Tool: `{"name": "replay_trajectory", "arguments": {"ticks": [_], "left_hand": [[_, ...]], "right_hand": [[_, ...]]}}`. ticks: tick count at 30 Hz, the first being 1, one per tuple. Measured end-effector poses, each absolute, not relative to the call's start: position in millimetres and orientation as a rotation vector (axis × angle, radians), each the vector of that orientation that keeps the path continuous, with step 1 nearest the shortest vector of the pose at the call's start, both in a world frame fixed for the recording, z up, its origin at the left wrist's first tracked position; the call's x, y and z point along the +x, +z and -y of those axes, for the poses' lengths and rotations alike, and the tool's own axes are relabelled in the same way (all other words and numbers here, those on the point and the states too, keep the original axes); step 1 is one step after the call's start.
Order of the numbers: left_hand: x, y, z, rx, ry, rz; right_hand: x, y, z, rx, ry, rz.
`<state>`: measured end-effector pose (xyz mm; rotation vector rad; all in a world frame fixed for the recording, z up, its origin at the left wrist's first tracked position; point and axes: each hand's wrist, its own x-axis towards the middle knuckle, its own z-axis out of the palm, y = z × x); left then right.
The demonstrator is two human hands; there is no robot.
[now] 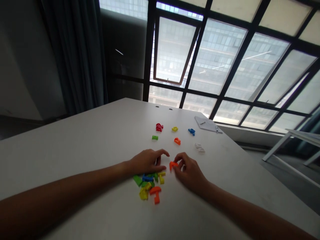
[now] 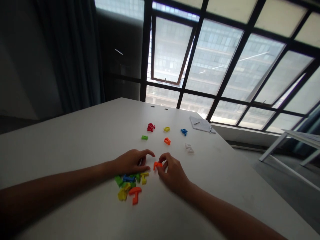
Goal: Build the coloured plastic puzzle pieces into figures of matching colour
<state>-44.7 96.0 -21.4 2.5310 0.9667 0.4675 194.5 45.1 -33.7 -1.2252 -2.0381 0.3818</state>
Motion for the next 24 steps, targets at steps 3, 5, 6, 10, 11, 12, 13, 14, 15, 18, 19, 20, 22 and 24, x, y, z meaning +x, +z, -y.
{"name": "replay_trajectory", "arguments": {"ticks": [3, 5, 6, 10, 11, 12, 13, 14, 15, 18, 19, 20, 22, 24], "left_hand": [[-43.5, -22.9, -95.9, 2.515, 0.502, -0.994], [-43.6, -25.0, -97.5, 2.499, 0.551, -1.001], [-44.0, -25.8, -98.4, 2.486, 0.575, -0.996], [-45.6, -25.9, -100.2, 2.412, 0.612, -0.976], [-45.9, -25.3, -100.3, 2.391, 0.611, -0.982], [-46.1, -24.9, -100.5, 2.370, 0.609, -0.991], [-46.3, -24.6, -100.8, 2.348, 0.607, -1.000], [-46.5, -24.5, -101.3, 2.323, 0.604, -1.007], [-46.7, -24.8, -101.8, 2.298, 0.602, -1.011], [-47.3, -27.2, -103.6, 2.252, 0.607, -1.017], [-47.5, -28.1, -104.0, 2.250, 0.610, -1.016], [-47.7, -28.9, -104.3, 2.253, 0.613, -1.011], [-48.0, -30.1, -104.7, 2.259, 0.618, -0.995], [-48.2, -30.5, -104.6, 2.261, 0.622, -0.983]], "right_hand": [[185.8, -31.8, -54.8, -1.202, 0.390, 2.009], [181.0, -32.9, -60.3, -1.155, 0.393, 2.009], [179.5, -33.8, -62.2, -1.129, 0.394, 2.008], [179.2, -36.8, -62.5, -1.070, 0.390, 2.017], [180.0, -36.9, -61.3, -1.067, 0.382, 2.020], [180.7, -36.9, -60.1, -1.067, 0.371, 2.022], [181.3, -36.8, -59.0, -1.071, 0.360, 2.023], [181.7, -36.7, -58.2, -1.076, 0.349, 2.023], [181.9, -36.7, -57.7, -1.079, 0.339, 2.023], [182.1, -37.3, -57.4, -1.078, 0.324, 2.015], [182.1, -37.7, -57.3, -1.073, 0.320, 2.015], [182.2, -38.1, -57.1, -1.065, 0.315, 2.018], [182.5, -39.1, -56.4, -1.050, 0.295, 2.028], [182.8, -39.9, -55.7, -1.035, 0.274, 2.045]]}}
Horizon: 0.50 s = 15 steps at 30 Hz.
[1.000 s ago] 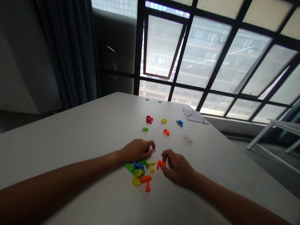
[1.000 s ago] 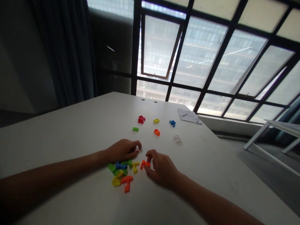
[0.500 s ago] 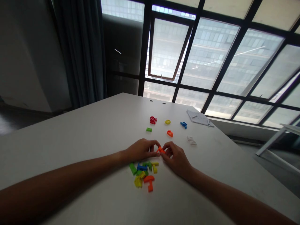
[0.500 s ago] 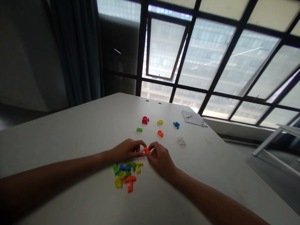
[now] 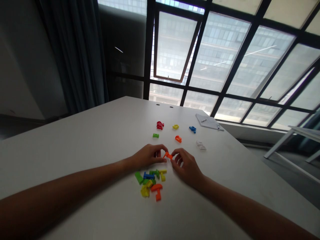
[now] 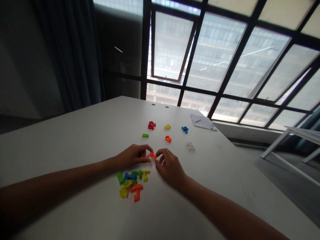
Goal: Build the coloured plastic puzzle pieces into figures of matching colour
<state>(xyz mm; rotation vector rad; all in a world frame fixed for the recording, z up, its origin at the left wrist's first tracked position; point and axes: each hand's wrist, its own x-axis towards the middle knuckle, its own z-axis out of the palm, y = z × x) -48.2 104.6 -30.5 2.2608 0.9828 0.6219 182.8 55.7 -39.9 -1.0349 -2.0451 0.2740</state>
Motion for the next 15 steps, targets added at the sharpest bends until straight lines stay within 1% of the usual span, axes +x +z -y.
{"name": "replay_trajectory", "arguments": {"ticks": [15], "left_hand": [[-46.7, -25.5, -100.3, 2.227, 0.658, -0.983]], "right_hand": [[183.2, -37.4, -55.1, -0.965, 0.158, 2.087]]}}
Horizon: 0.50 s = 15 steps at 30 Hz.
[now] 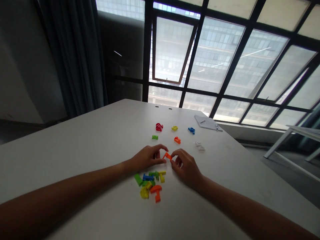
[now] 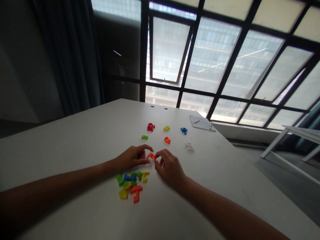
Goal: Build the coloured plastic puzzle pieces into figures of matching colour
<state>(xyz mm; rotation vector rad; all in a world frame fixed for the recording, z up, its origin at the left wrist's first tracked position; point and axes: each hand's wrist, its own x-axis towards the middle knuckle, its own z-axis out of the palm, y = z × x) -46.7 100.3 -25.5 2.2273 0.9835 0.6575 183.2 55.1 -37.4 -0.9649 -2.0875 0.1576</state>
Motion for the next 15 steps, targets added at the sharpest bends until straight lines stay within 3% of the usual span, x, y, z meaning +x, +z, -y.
{"name": "replay_trajectory", "arguments": {"ticks": [8, 15], "left_hand": [[-43.9, -22.2, -97.5, 2.294, 0.560, -1.041], [-43.6, -18.9, -96.2, 2.396, 0.509, -1.050]], "right_hand": [[229.7, -27.2, -90.5, -1.157, -0.144, 2.020], [248.7, -37.5, -114.4, -1.745, -0.271, 2.069]]}}
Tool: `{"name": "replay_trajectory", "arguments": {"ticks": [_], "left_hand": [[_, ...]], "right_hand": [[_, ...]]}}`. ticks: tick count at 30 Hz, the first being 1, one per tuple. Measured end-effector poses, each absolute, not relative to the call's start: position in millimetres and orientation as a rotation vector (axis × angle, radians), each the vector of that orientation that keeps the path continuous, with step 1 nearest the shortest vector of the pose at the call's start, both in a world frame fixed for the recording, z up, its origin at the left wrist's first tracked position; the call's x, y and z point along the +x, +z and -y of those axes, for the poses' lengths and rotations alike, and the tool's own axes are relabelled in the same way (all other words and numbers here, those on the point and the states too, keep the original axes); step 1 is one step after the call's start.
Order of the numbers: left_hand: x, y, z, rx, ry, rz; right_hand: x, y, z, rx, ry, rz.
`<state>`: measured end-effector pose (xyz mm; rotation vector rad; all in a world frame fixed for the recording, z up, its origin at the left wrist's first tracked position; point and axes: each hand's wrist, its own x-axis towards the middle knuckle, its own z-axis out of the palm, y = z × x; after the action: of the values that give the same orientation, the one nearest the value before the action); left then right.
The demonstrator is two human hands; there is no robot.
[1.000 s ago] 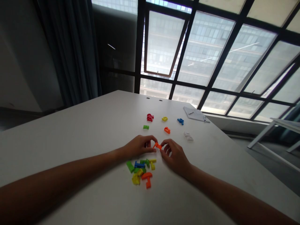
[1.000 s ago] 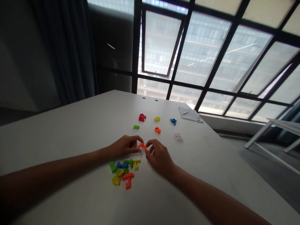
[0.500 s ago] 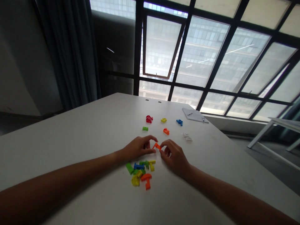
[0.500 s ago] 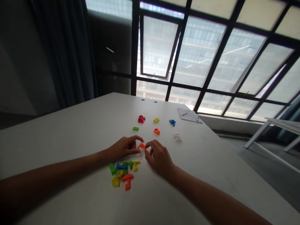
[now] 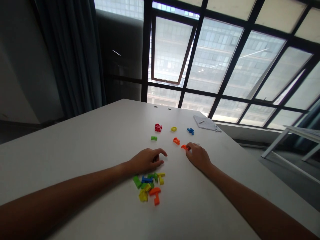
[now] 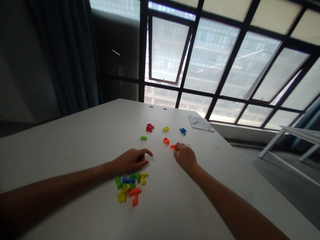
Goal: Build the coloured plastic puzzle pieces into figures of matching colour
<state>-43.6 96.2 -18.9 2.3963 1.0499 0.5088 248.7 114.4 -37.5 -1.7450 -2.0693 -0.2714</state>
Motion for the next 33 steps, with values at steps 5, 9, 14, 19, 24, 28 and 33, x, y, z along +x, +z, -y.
{"name": "replay_trajectory", "arguments": {"ticks": [5, 9, 14, 19, 24, 28, 33], "left_hand": [[-41.9, -21.4, -97.9, 2.453, 0.503, -1.060], [-41.1, -23.0, -98.7, 2.520, 0.504, -1.065], [-41.4, -24.7, -99.1, 2.545, 0.521, -1.075], [-41.5, -24.6, -98.7, 2.558, 0.515, -1.047], [-41.0, -24.7, -98.5, 2.554, 0.521, -1.043], [-41.1, -25.5, -99.3, 2.509, 0.528, -1.064], [-41.7, -28.5, -102.3, 2.347, 0.661, -1.102]], "right_hand": [[241.9, -34.4, -118.6, -1.877, -0.352, 2.202], [240.4, -29.4, -139.9, -1.968, -0.307, 2.211], [241.9, -25.5, -182.3, -1.958, -0.220, 2.202], [243.3, -26.9, -205.8, -1.849, -0.102, 2.225], [247.3, -32.0, -208.5, -1.688, -0.020, 2.258], [248.0, -28.6, -200.3, -1.601, -0.046, 2.191], [223.7, -23.5, -148.5, -1.356, -0.106, 2.091]]}}
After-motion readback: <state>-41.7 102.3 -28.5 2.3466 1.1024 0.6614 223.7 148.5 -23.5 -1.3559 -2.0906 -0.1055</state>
